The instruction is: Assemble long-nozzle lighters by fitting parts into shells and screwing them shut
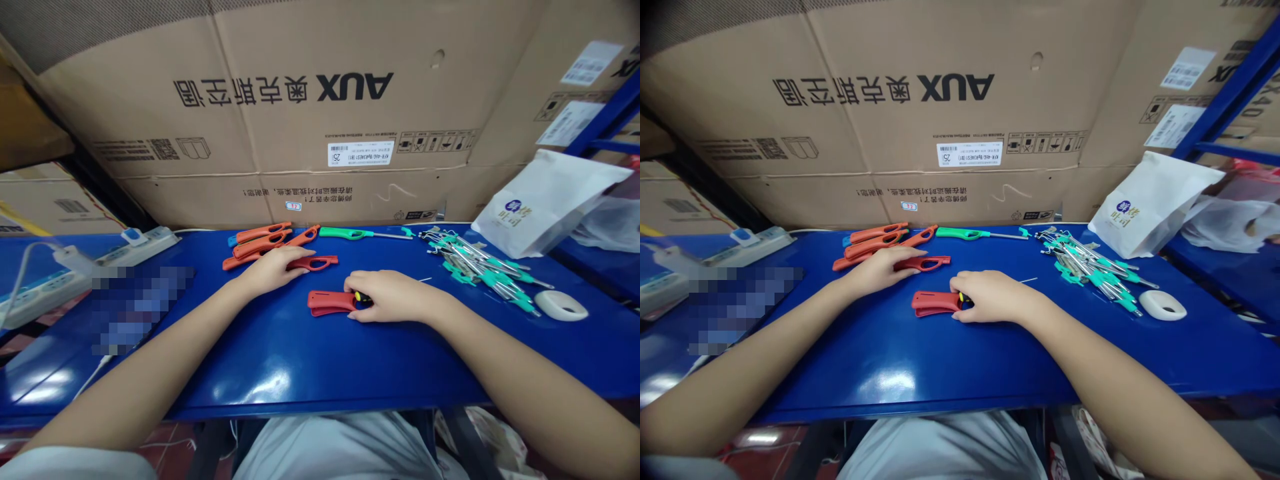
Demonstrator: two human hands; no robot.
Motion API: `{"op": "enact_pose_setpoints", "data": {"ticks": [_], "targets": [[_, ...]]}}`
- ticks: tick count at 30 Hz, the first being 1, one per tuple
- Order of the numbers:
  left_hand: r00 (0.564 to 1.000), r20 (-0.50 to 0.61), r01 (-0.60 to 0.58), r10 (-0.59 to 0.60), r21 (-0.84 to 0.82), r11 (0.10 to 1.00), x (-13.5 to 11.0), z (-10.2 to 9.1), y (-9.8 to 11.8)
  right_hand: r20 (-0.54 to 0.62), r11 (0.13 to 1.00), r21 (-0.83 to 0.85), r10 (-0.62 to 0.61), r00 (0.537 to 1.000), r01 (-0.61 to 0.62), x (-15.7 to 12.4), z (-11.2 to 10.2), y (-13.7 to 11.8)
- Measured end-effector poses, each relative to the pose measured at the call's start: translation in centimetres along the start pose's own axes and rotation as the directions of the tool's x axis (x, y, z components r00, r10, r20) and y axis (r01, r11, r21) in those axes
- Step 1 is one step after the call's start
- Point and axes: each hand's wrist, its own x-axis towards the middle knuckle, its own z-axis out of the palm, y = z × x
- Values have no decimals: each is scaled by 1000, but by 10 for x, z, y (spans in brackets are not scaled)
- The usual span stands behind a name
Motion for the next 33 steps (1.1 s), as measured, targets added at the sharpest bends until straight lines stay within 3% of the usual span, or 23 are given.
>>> {"op": "enact_pose_setpoints", "data": {"ticks": [9, 22, 27, 30, 33], "targets": [[999, -8, 49, -49, 61, 997, -4, 2, -5, -1, 1000, 0, 1, 1000, -1, -3, 1, 2], [991, -80, 127, -110, 247, 961, -8, -16, -11, -27, 998, -1, -68, 997, 68, -2, 1, 3], [987, -153, 76, -48, 184, 980, -7, -16, 15, -102, 983, 162, -74, 992, 90, 1, 0, 5], [992, -123, 10, -6, 37, 999, -6, -14, 37, -159, 981, 192, -9, 987, 40, 4, 2, 11], [993, -102, -49, 53, 48, 998, -7, -14, 55, -186, 980, 195, 77, 980, -40, 8, 4, 19]]}}
